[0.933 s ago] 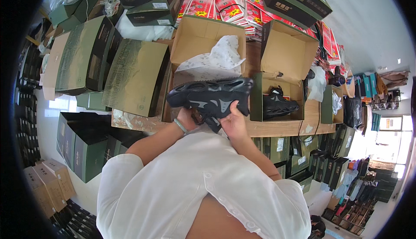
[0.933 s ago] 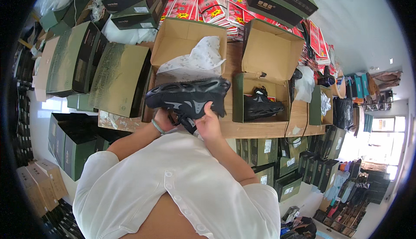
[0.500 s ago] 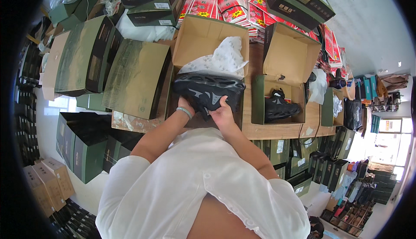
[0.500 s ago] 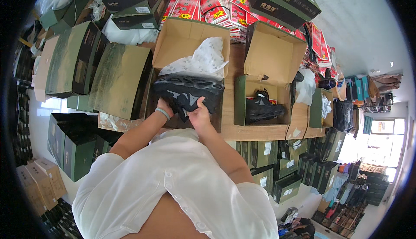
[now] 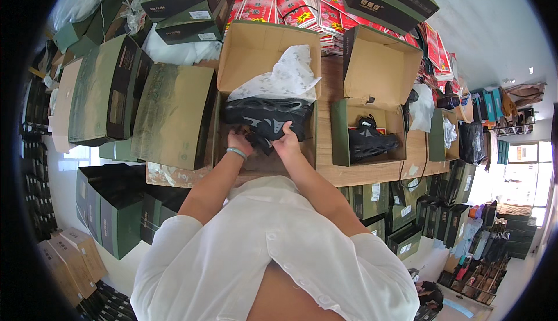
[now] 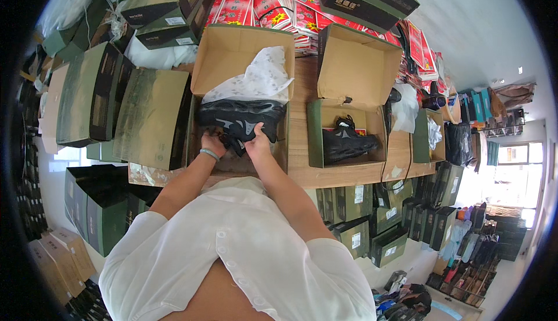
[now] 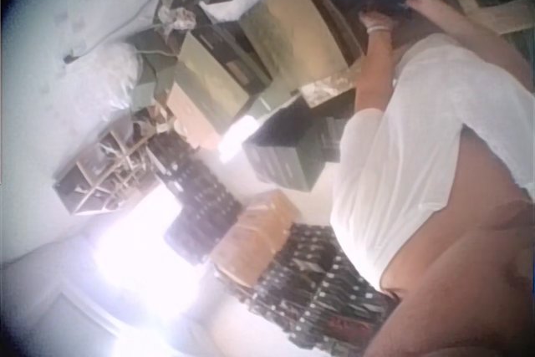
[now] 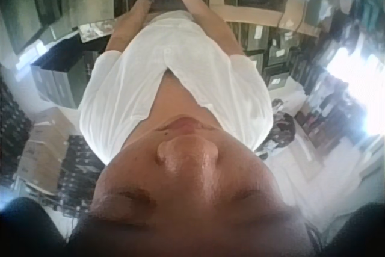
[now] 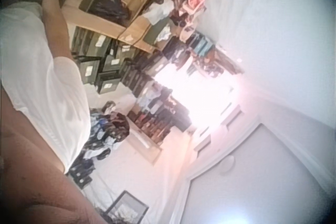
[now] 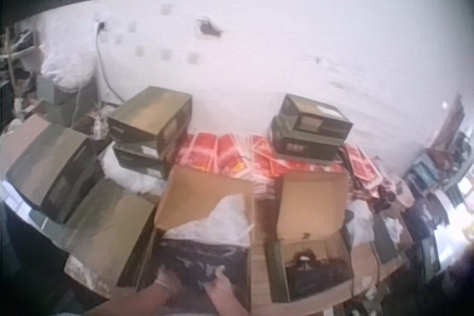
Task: The person packs shoes into green cardboard boxes, places tissue paper and red cards inside, closes the boxes, and uses a heat gun to apply labels. The packed boxes are then stacked on the floor.
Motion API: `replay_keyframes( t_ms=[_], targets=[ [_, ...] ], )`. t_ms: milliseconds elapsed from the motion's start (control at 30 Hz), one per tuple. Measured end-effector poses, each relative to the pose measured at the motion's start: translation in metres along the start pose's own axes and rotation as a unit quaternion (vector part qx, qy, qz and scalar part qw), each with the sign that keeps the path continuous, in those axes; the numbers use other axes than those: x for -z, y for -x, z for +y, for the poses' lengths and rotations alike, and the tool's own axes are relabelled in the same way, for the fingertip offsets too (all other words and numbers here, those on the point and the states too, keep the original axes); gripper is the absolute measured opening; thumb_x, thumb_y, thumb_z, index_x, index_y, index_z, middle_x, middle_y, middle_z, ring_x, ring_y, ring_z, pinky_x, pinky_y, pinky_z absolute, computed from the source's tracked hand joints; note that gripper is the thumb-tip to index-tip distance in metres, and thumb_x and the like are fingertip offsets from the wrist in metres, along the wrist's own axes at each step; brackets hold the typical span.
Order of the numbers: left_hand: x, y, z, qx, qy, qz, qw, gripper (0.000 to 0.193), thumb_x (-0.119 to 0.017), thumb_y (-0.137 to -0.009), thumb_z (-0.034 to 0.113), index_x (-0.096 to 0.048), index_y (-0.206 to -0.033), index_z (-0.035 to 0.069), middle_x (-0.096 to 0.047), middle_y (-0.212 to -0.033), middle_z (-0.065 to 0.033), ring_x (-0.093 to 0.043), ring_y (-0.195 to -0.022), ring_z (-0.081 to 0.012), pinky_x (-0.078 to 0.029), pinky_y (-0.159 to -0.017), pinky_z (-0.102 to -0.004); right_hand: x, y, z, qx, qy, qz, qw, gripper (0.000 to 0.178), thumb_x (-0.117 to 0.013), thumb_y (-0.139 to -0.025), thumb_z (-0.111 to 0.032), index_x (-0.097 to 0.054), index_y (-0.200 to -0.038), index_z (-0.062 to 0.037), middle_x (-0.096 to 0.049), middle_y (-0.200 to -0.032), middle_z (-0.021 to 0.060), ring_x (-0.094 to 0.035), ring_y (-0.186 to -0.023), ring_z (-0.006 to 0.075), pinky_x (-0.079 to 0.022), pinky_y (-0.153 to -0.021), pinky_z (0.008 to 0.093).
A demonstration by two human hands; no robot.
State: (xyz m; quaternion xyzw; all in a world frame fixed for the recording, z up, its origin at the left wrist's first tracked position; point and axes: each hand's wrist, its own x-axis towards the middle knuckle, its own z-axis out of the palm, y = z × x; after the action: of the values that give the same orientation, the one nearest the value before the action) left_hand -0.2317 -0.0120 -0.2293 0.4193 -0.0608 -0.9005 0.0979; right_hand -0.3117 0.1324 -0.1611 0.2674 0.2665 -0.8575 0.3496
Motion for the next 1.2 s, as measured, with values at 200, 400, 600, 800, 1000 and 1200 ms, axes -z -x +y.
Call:
replay_keyframes(
  t_ms=[200, 400, 600, 800, 1000, 1200],
  targets=[
    [-0.025, 0.017, -0.001, -0.034, -0.074, 0.113, 0.990, 0.038, -0.034, -0.095, 0.040, -0.059, -0.102, 0.013, -0.060, -0.102, -0.0046, -0.053, -0.096, -0.0248, -0.039, -0.093, -0.0433, 0.014, -0.019, 0.009, 0.002, 0.036, 0.104, 0.994, 0.048, -0.054, -0.093, -0.042, -0.048, -0.127, -0.0091, -0.056, -0.125, 0.0096, -0.056, -0.110, 0.0310, -0.043, -0.097, 0.0533],
    [0.006, -0.010, 0.005, -0.061, -0.178, 0.143, 0.972, 0.040, -0.038, -0.093, 0.039, -0.059, -0.109, 0.009, -0.061, -0.111, -0.0075, -0.055, -0.098, -0.0271, -0.041, -0.091, -0.0449, 0.009, -0.012, 0.008, -0.080, 0.140, 0.175, 0.971, 0.056, -0.050, -0.092, -0.051, -0.046, -0.129, -0.0085, -0.054, -0.126, 0.0149, -0.055, -0.111, 0.0350, -0.045, -0.094, 0.0557],
    [0.024, -0.008, 0.022, -0.092, -0.401, 0.135, 0.901, 0.044, -0.047, -0.091, 0.043, -0.061, -0.115, 0.009, -0.061, -0.112, -0.0067, -0.053, -0.095, -0.0244, -0.039, -0.086, -0.0426, 0.001, 0.009, -0.018, -0.173, 0.305, 0.200, 0.915, 0.061, -0.054, -0.091, -0.052, -0.044, -0.131, -0.0072, -0.052, -0.126, 0.0169, -0.056, -0.107, 0.0350, -0.048, -0.090, 0.0546],
    [-0.032, 0.039, 0.022, -0.091, -0.478, 0.098, 0.868, 0.059, -0.060, -0.086, 0.051, -0.053, -0.121, 0.004, -0.058, -0.109, -0.0096, -0.055, -0.095, -0.0215, -0.044, -0.081, -0.0416, 0.040, 0.079, -0.063, 0.168, 0.679, -0.012, 0.715, 0.031, -0.055, -0.093, -0.028, -0.060, -0.110, -0.0017, -0.062, -0.106, 0.0171, -0.061, -0.096, 0.0296, -0.050, -0.078, 0.0400],
    [-0.054, 0.064, -0.008, -0.131, -0.543, 0.121, 0.821, 0.076, -0.068, -0.078, 0.057, -0.048, -0.123, 0.000, -0.058, -0.104, -0.0093, -0.060, -0.084, -0.0177, -0.047, -0.062, -0.0337, 0.053, 0.104, -0.058, 0.200, 0.811, -0.178, 0.520, 0.026, -0.052, -0.091, -0.023, -0.062, -0.104, -0.0021, -0.061, -0.105, 0.0197, -0.058, -0.098, 0.0373, -0.047, -0.086, 0.0443],
    [-0.068, 0.056, 0.006, -0.164, -0.551, 0.172, 0.800, 0.059, -0.076, -0.075, 0.048, -0.059, -0.105, 0.001, -0.061, -0.086, -0.0049, -0.056, -0.060, -0.0149, -0.044, -0.044, -0.0285, 0.047, 0.101, -0.060, 0.070, 0.836, -0.236, 0.491, 0.030, -0.049, -0.092, -0.033, -0.063, -0.100, -0.0078, -0.065, -0.101, 0.0176, -0.060, -0.095, 0.0381, -0.047, -0.082, 0.0475]
  ],
)
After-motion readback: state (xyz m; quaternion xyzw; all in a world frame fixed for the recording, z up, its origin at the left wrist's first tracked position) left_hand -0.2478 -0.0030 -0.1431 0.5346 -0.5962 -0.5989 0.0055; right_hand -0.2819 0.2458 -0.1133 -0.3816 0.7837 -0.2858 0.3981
